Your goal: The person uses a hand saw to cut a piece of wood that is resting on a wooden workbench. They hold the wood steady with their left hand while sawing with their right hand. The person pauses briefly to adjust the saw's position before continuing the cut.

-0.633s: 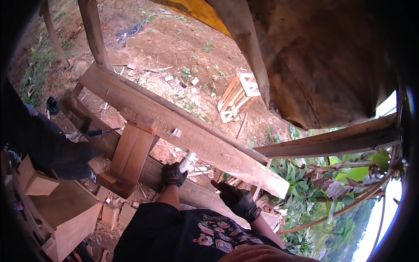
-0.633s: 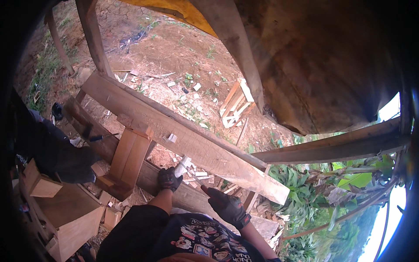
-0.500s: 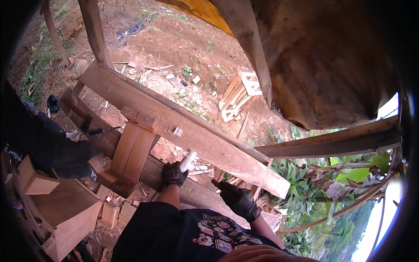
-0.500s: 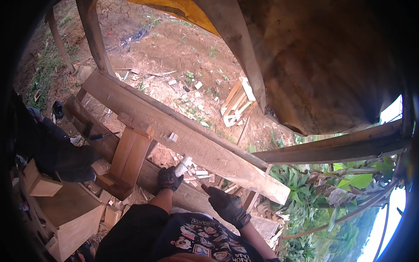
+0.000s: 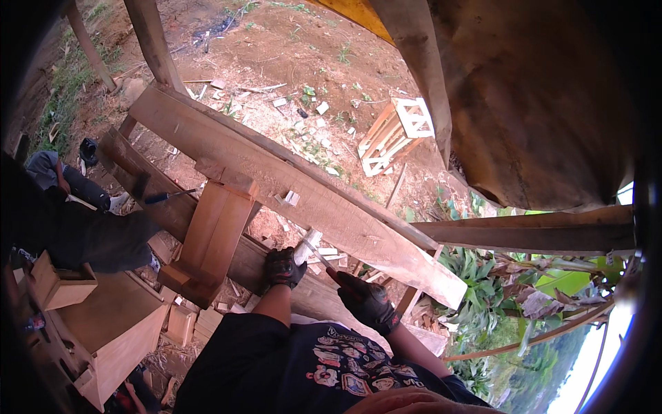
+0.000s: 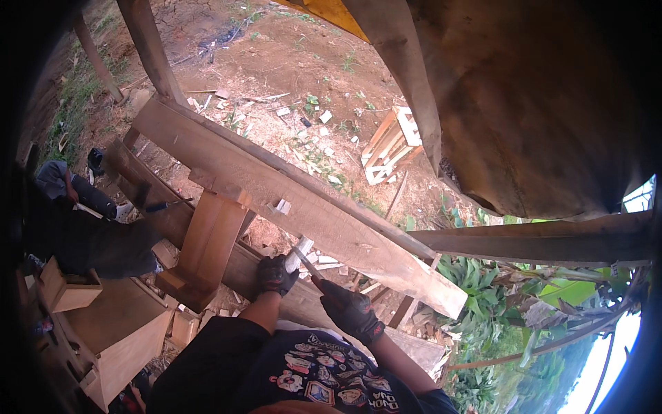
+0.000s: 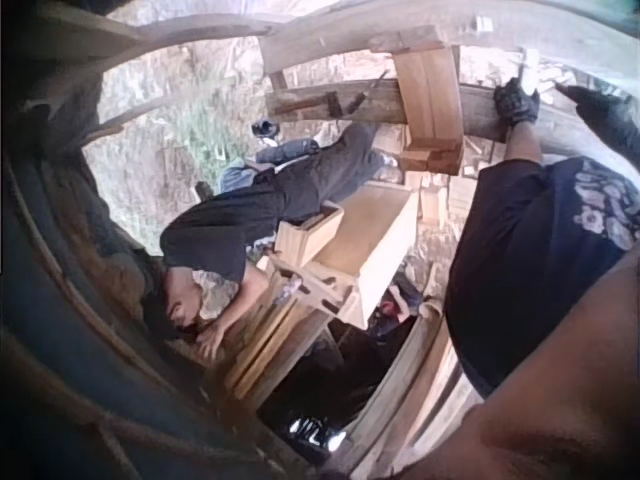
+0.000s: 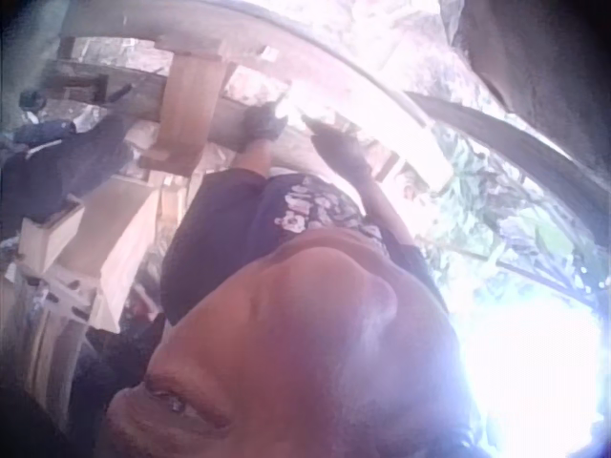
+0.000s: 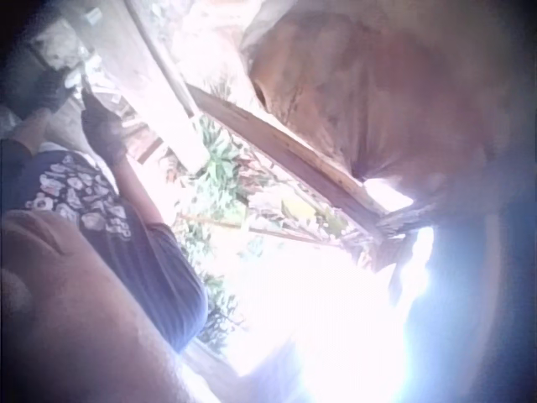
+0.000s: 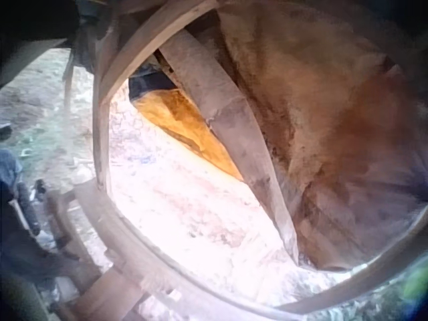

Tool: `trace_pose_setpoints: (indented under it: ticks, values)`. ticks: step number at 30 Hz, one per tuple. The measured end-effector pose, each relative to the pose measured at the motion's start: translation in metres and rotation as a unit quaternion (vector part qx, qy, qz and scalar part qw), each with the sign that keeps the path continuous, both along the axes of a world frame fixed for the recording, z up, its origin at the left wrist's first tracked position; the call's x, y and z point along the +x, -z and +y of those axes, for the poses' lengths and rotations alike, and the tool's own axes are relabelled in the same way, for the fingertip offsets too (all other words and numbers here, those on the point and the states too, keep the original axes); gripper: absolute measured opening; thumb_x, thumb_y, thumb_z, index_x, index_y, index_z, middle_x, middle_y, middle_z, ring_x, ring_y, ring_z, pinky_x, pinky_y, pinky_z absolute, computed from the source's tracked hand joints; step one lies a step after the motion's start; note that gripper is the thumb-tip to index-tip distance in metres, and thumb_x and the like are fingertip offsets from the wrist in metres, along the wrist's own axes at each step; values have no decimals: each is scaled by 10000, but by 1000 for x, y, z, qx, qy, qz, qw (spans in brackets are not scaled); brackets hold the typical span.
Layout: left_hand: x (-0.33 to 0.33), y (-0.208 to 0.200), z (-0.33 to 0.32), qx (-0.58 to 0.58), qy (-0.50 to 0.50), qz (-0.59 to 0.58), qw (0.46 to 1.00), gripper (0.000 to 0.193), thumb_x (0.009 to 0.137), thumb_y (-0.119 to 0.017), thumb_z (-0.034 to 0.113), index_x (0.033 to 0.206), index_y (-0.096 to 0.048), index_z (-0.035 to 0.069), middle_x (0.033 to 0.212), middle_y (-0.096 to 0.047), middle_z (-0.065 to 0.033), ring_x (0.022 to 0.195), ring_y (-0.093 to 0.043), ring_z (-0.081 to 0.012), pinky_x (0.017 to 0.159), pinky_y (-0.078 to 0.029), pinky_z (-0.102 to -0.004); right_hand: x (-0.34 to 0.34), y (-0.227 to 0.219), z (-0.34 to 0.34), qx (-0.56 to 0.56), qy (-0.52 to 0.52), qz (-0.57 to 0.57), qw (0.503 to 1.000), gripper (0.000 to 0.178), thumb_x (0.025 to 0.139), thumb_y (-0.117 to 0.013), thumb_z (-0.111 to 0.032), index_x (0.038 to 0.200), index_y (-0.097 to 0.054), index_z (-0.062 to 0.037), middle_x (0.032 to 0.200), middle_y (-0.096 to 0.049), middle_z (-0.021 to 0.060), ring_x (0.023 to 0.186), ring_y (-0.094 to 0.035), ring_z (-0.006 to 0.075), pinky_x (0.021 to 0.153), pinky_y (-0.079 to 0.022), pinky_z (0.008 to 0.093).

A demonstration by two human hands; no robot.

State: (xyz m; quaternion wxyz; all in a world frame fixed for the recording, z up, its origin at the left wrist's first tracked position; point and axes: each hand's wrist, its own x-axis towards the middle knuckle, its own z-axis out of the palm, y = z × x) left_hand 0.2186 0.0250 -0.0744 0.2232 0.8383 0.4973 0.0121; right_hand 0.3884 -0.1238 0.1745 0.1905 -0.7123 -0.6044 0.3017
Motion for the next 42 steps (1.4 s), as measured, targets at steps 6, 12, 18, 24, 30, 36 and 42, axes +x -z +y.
trace_pose_setpoints:
  ticks: [6,12,18,24,30,36,42]
  values:
    - [0,3,-1,19,-5,-25,999,428,823,-841,532,1014,-743,162,965,-784,-131,979,-739,-353,994,-537,-501,-1,127,75,4,-11,36,999,618,1083,-614,-186,1679,-482,-283,1383,-749,178,1080,-777,402,875,-620,480]
    - [-2,9,0,-9,-1,-13,1000,463,813,-851,530,1074,-730,166,1030,-791,-135,1032,-734,-351,1091,-492,-491,7,160,131,34,-22,12,999,427,1108,-603,-294,1526,-672,-243,1291,-788,139,1081,-771,393,868,-618,465]
    - [-2,19,-2,-12,10,1,1000,516,804,-858,535,1126,-775,141,1079,-804,-116,1091,-736,-354,1062,-518,-495,3,150,124,14,7,29,999,442,1105,-616,-374,1536,-660,-292,1246,-795,159,1068,-775,402,882,-619,473]
    - [-3,27,4,-16,40,22,999,549,854,-804,600,1140,-778,131,1089,-802,-119,1078,-724,-353,1035,-517,-473,-18,124,108,-136,-11,11,991,720,1072,-625,-247,1730,-353,-349,1330,-746,239,1087,-751,478,868,-596,559]
    - [-4,10,-5,27,13,-6,1000,513,818,-840,586,1070,-759,146,1050,-800,-109,1065,-740,-332,1065,-498,-489,-7,126,80,-64,-27,-2,998,750,1072,-619,-196,1745,-326,-353,1257,-749,292,1050,-754,483,836,-590,545]
    - [-4,21,-3,15,12,32,999,558,828,-803,627,1099,-759,140,1069,-792,-114,1053,-721,-346,1001,-516,-507,-12,93,81,-59,-24,-14,998,614,1103,-592,-266,1695,-434,-299,1237,-761,240,1080,-754,455,887,-595,558]
    - [-6,44,-10,69,-10,-34,997,529,808,-813,617,1037,-743,146,996,-783,-113,1015,-721,-343,1019,-510,-491,12,21,31,2,-79,-115,990,471,1133,-570,-281,1604,-576,-262,1432,-726,131,1120,-760,397,891,-624,475]
